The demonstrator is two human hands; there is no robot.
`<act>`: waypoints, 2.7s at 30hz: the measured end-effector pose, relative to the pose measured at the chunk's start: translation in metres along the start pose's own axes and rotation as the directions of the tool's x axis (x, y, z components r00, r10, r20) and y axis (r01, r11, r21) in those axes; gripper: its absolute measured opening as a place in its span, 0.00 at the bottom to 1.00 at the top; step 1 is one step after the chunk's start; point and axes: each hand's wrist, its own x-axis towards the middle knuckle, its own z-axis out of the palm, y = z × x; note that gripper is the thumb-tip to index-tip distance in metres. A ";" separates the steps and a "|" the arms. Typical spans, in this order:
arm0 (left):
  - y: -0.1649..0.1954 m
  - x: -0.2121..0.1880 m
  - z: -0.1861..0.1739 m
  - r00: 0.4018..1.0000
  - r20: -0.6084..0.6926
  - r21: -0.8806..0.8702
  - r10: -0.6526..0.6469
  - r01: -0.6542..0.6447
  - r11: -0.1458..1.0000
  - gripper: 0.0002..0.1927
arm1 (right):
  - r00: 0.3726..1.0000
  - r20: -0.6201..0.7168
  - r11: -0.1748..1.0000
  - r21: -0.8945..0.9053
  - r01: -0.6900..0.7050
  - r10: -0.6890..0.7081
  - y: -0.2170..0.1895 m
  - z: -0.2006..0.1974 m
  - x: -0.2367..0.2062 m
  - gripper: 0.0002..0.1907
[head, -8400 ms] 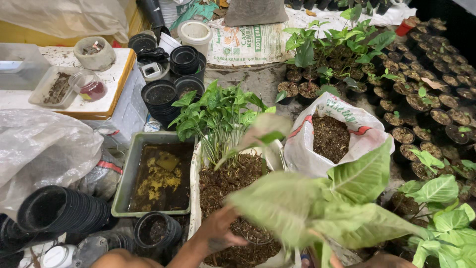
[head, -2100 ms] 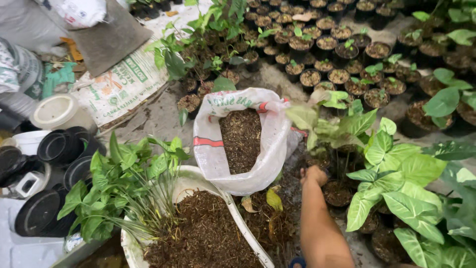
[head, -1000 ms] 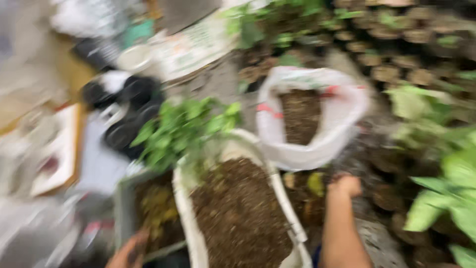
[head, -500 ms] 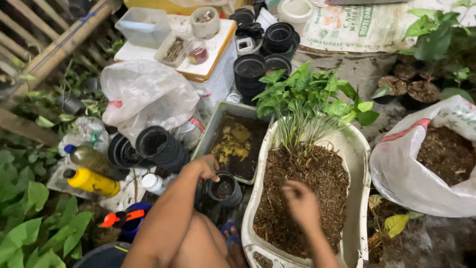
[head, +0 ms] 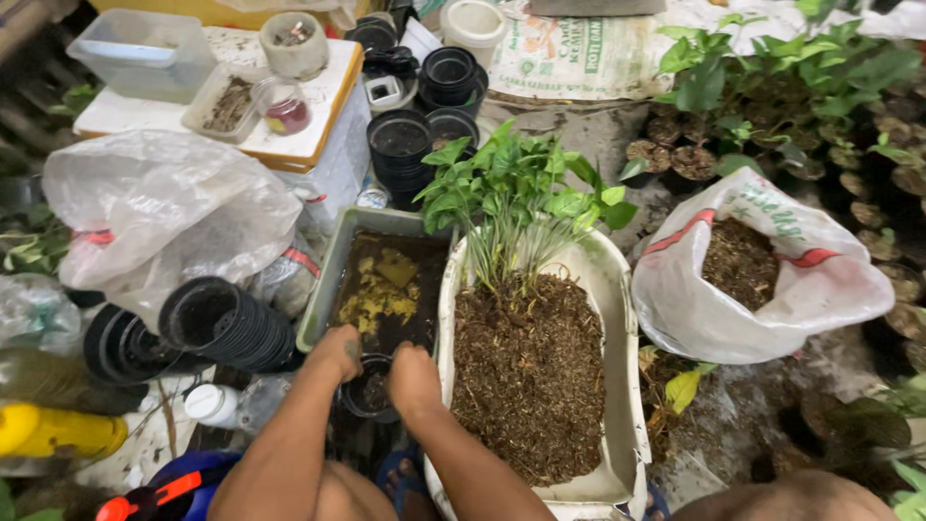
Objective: The person repots plants by hand, taking them from a white basin and placing them into individual black plastic pots before filling the pots with soil.
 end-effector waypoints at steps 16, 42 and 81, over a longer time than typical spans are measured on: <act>0.005 -0.004 0.012 0.992 -0.129 0.001 -0.015 0.015 1.000 0.13 | 0.988 0.138 0.996 -0.069 -0.062 0.071 -0.014 -0.009 0.009 0.07; 0.130 -0.046 -0.072 0.920 -0.246 -0.818 -0.304 -0.365 -0.444 0.11 | 0.678 0.602 0.807 -0.590 0.024 0.421 0.184 -0.058 -0.065 0.45; 0.180 -0.054 -0.059 0.963 -0.248 -0.919 -0.105 -0.268 -0.289 0.11 | 0.841 0.308 0.894 -0.091 -0.440 0.445 0.216 -0.164 -0.005 0.26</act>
